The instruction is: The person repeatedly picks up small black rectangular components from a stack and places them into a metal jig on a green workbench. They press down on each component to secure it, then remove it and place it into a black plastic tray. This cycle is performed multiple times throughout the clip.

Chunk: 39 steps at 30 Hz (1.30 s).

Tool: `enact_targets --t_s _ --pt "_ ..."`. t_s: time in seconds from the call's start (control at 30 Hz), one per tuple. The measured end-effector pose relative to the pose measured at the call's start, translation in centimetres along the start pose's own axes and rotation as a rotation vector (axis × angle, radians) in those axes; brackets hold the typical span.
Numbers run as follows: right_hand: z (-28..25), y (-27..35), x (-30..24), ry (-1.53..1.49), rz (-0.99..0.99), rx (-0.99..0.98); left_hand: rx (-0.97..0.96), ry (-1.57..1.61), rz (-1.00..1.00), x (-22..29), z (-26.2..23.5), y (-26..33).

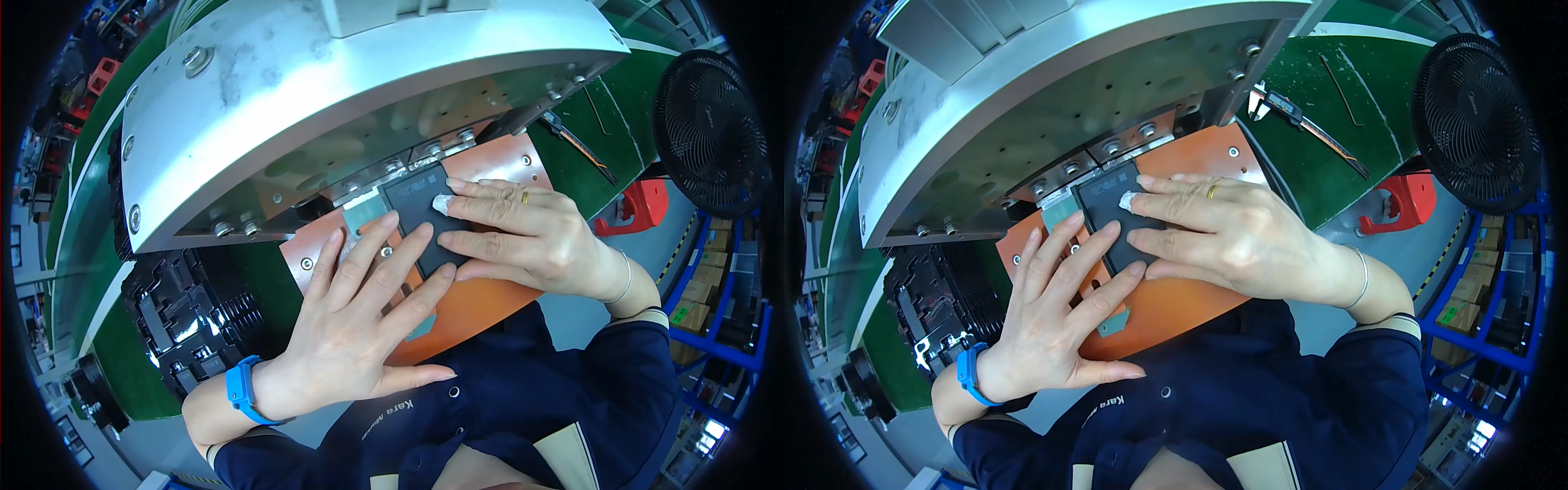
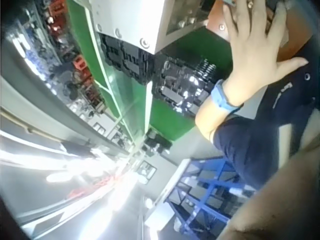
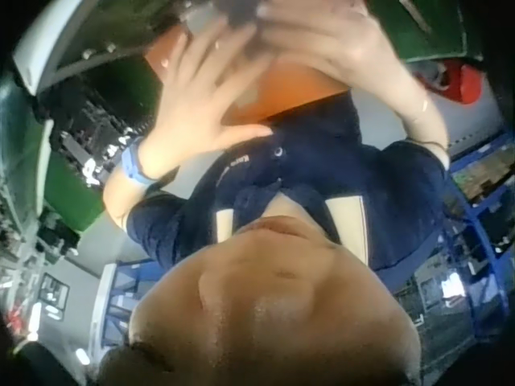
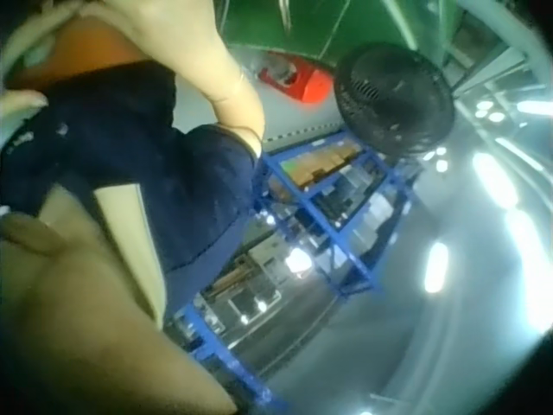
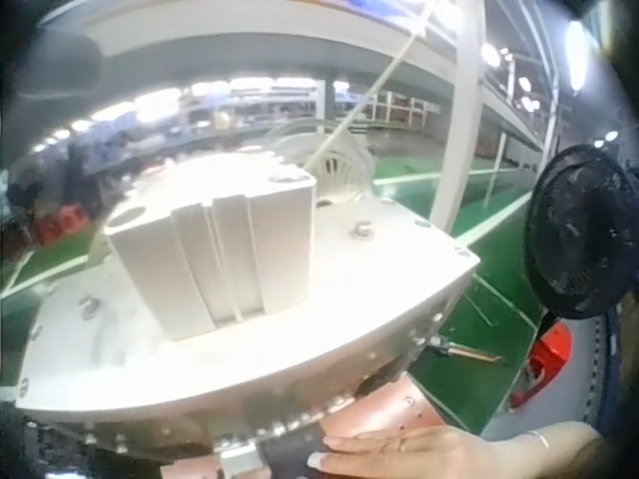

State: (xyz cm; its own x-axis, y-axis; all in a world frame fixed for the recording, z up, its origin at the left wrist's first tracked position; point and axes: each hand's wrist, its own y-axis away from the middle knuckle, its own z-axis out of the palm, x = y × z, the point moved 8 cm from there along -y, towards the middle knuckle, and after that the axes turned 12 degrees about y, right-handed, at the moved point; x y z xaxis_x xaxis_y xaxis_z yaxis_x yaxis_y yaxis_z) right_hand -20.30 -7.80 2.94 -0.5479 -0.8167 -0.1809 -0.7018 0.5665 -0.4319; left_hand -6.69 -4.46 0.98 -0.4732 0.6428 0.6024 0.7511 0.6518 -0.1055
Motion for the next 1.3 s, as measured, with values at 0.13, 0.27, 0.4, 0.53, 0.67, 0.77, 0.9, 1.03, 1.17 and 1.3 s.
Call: enact_targets --t_s 0.13,0.27,0.4,0.53,0.67,0.77,0.9,1.03,1.17,1.3 --pt "0.1 -0.2 0.0 0.021 0.005 -0.008 -0.019 -0.029 -0.009 -0.3 0.0 -0.2" --pt "0.2 -0.2 0.0 0.022 0.002 0.004 -0.032 -0.029 -0.018 -0.4 0.1 -0.2" --pt "0.3 -0.1 -0.1 0.022 -0.011 0.025 -0.037 -0.026 -0.023 -0.4 0.1 -0.2" --pt "0.4 -0.1 -0.4 0.051 -0.045 0.023 -0.029 -0.025 -0.023 -0.4 0.2 -0.2" --pt "0.5 -0.1 -0.6 0.093 -0.073 0.002 -0.028 -0.016 -0.009 -0.5 0.2 -0.3" --pt "0.5 -0.3 -0.9 0.125 -0.091 0.032 -0.03 -0.007 -0.004 -0.5 0.2 -0.2" --pt "0.6 -0.1 -1.1 0.142 -0.086 0.046 -0.033 -0.012 -0.023 -0.5 0.4 -0.1" --pt "0.6 -0.1 -1.1 0.164 -0.076 0.045 -0.038 -0.005 -0.027 -0.5 0.5 -0.2" --pt "0.5 0.0 -1.1 0.161 -0.06 0.046 -0.031 -0.014 -0.024 -0.4 0.4 -0.3" --pt "0.5 0.0 -1.1 0.162 -0.054 0.048 -0.015 -0.041 -0.011 -0.3 0.3 -0.4"
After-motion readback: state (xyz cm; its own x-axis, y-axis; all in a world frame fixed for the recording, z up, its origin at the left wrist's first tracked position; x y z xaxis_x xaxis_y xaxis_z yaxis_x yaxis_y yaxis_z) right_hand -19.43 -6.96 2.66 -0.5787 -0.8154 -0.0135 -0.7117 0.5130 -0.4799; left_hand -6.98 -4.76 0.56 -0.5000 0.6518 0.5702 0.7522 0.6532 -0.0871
